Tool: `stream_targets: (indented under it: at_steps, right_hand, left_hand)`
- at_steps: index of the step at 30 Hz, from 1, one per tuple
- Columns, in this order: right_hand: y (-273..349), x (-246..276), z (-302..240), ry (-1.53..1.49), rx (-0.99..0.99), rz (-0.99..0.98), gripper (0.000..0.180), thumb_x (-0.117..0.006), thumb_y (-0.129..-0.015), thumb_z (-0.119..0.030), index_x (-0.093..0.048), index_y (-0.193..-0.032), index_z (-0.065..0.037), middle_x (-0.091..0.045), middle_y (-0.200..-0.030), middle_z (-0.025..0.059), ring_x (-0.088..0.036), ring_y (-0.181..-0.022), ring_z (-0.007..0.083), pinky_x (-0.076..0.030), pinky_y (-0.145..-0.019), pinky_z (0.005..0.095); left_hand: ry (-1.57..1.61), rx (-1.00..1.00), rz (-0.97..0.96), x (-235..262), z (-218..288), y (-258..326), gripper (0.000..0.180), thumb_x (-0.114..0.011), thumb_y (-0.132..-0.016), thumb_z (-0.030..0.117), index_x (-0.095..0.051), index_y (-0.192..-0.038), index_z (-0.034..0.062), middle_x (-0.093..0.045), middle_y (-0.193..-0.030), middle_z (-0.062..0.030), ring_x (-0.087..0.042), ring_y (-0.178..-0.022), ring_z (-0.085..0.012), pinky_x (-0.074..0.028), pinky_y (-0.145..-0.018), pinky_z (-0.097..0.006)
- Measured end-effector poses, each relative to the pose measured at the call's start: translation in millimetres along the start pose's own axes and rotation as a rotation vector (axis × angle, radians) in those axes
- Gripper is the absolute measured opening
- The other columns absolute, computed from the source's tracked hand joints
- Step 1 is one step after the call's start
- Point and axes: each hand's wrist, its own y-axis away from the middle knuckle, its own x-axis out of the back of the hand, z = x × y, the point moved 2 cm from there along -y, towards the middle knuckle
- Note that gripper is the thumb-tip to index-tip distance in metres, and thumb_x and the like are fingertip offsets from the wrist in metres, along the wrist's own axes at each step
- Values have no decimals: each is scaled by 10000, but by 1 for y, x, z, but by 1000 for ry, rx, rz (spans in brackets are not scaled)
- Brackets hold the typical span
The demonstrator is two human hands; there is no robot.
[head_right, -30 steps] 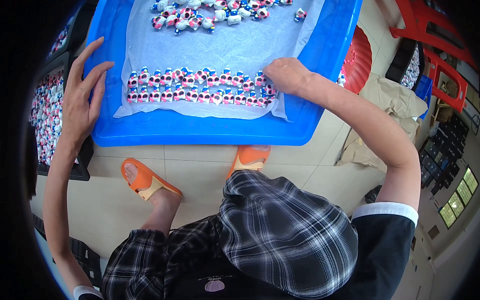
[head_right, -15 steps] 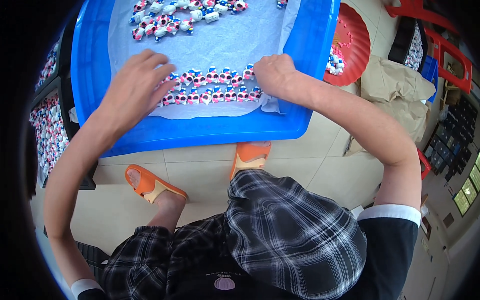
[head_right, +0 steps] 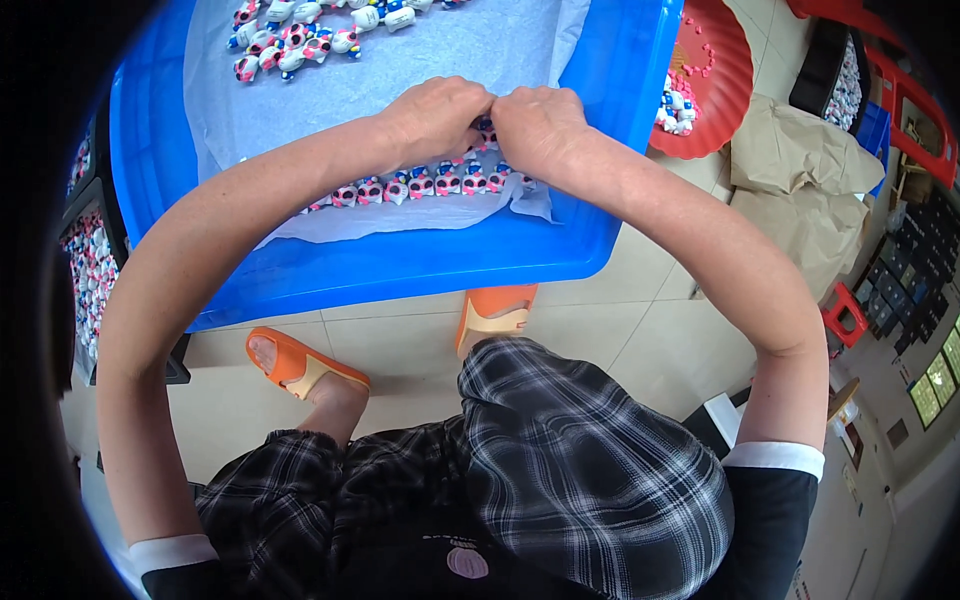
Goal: The person sorts small colorful plastic components into sorting bins by hand, arranging them within the bins.
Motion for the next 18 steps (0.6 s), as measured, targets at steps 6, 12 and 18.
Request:
stream_targets:
  at_steps: [6, 12, 18]
  right_hand:
    - [-3, 6, -3, -4, 11, -14, 156, -608, -747, -110, -678, -878, -62, -664, -836, 137, -655, -801, 275, -530, -659, 374]
    - [-5, 6, 7, -14, 18, 52, 161, -635, -728, -81, -678, -883, -71, -665, -829, 129, -654, -800, 269, -533, -670, 359]
    - [-6, -5, -5, 125, 130, 41, 130, -614, -722, -59, -669, -839, -63, -659, -809, 125, -654, -805, 262, -532, -662, 351]
  left_hand:
    - [109, -18, 40, -7, -10, 7, 226, -579, -737, 59, -632, -951, 10, -644, -859, -165, -605, -871, -317, -476, -809, -402]
    - [-43, -58, 186, 17, -19, 18, 216, -611, -742, 90, -636, -945, 21, -649, -859, -163, -617, -824, -310, -475, -789, -393]
    - [7, 83, 7, 12, -18, 26, 204, -644, -747, 125, -631, -914, 11, -649, -829, -161, -622, -805, -298, -477, -769, -386]
